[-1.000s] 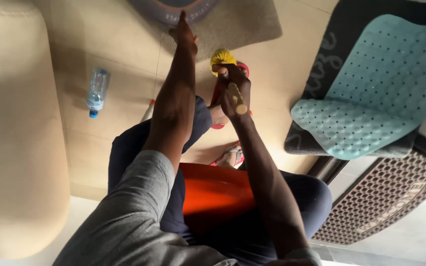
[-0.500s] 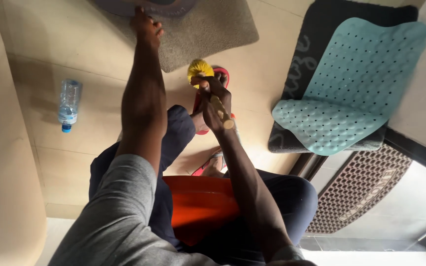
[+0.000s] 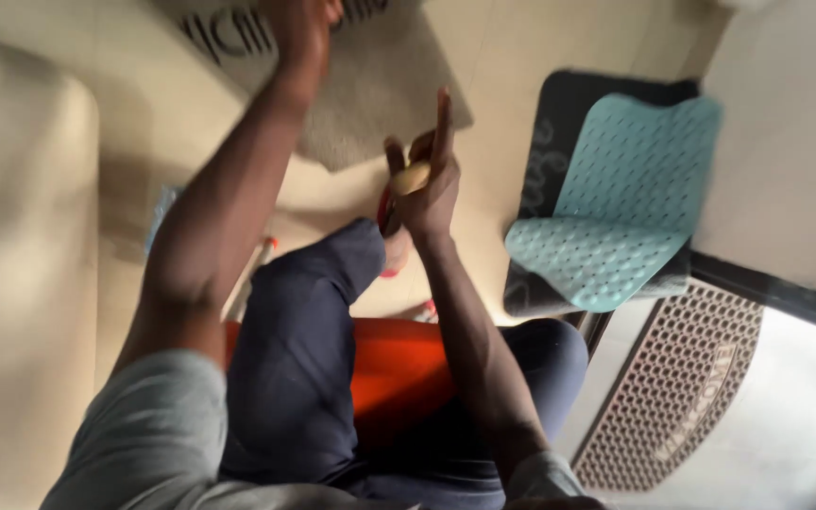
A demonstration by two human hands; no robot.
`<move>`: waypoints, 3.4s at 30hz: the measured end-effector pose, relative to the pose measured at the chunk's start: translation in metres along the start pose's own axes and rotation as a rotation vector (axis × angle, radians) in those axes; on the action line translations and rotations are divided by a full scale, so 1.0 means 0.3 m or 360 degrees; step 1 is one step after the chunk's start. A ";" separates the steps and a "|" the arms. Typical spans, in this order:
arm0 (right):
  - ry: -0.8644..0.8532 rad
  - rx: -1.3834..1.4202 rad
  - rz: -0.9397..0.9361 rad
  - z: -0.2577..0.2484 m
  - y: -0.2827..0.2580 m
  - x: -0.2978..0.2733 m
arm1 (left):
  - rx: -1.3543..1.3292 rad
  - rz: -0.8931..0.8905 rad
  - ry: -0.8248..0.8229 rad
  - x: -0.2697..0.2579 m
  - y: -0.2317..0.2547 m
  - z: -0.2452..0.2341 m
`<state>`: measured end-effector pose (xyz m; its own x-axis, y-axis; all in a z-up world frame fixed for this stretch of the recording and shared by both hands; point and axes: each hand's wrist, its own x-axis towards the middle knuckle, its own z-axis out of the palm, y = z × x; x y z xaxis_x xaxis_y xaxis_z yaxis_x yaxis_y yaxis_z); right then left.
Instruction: Brushing dust and debris off of several floor mats in an entryway.
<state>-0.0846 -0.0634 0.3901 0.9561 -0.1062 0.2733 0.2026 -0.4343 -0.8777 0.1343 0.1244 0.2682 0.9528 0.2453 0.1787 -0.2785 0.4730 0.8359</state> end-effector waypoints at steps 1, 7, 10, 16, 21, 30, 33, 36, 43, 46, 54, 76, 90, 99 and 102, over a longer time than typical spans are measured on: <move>0.0102 -0.0240 -0.0006 -0.015 -0.054 -0.012 | -0.0033 0.0095 -0.0115 -0.034 0.044 0.060; 0.0240 0.0115 0.0122 -0.185 -0.250 -0.124 | 0.0317 -0.0281 -0.0325 -0.566 0.582 0.422; 0.0307 0.0322 0.0052 -0.303 -0.276 -0.221 | 0.0676 -0.0294 -0.0463 -0.799 0.747 0.484; 0.0461 0.0471 -0.0355 -0.515 -0.389 -0.385 | 0.0340 -0.0312 -0.0503 -1.137 0.829 0.529; 0.0314 0.0066 -0.0282 -0.672 -0.575 -0.491 | -0.0535 -0.0856 -0.0468 -1.288 0.839 0.469; -0.0174 0.0149 -0.0477 -0.887 -0.825 -0.675 | -0.1006 -0.1564 -0.0050 -1.187 0.801 0.364; -0.0355 -0.0180 -0.0440 -0.968 -0.946 -0.763 | -0.1208 -0.1441 -0.0488 -1.136 0.707 0.297; -0.0529 -0.0442 -0.0347 -1.051 -0.957 -0.854 | -0.1403 -0.1149 -0.1073 -1.085 0.651 0.256; -0.0500 -0.0295 0.0292 -1.262 -0.640 -1.062 | -0.0040 -0.0998 -0.0178 -1.148 0.669 0.246; -0.0349 -0.0102 0.0244 -1.349 -0.481 -1.120 | -0.0030 -0.0898 0.0000 -1.311 0.776 0.252; -0.0201 -0.0146 0.0880 -1.381 -0.229 -1.235 | 0.0141 -0.0577 0.0194 -1.767 0.932 0.249; 0.0473 0.1225 0.0195 -0.512 -0.302 -1.029 | 0.0488 -0.0706 0.0245 -1.379 0.789 -0.066; 0.0499 -0.0114 -0.0308 -0.572 -0.445 -1.035 | 0.0728 -0.0306 -0.0315 -1.311 1.095 -0.083; 0.0449 0.0357 -0.0066 -0.539 -0.480 -1.052 | 0.1905 0.0507 -0.0805 -1.371 0.979 0.199; 0.0337 0.0209 -0.0171 -0.547 -0.453 -1.060 | 0.2048 0.0640 -0.0967 -1.402 0.876 0.280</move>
<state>-0.4508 -0.1173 0.4871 0.8647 -0.2568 0.4316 0.3392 -0.3351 -0.8790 -0.3296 0.0743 0.4563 0.8332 -0.3622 0.4179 -0.5432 -0.6777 0.4957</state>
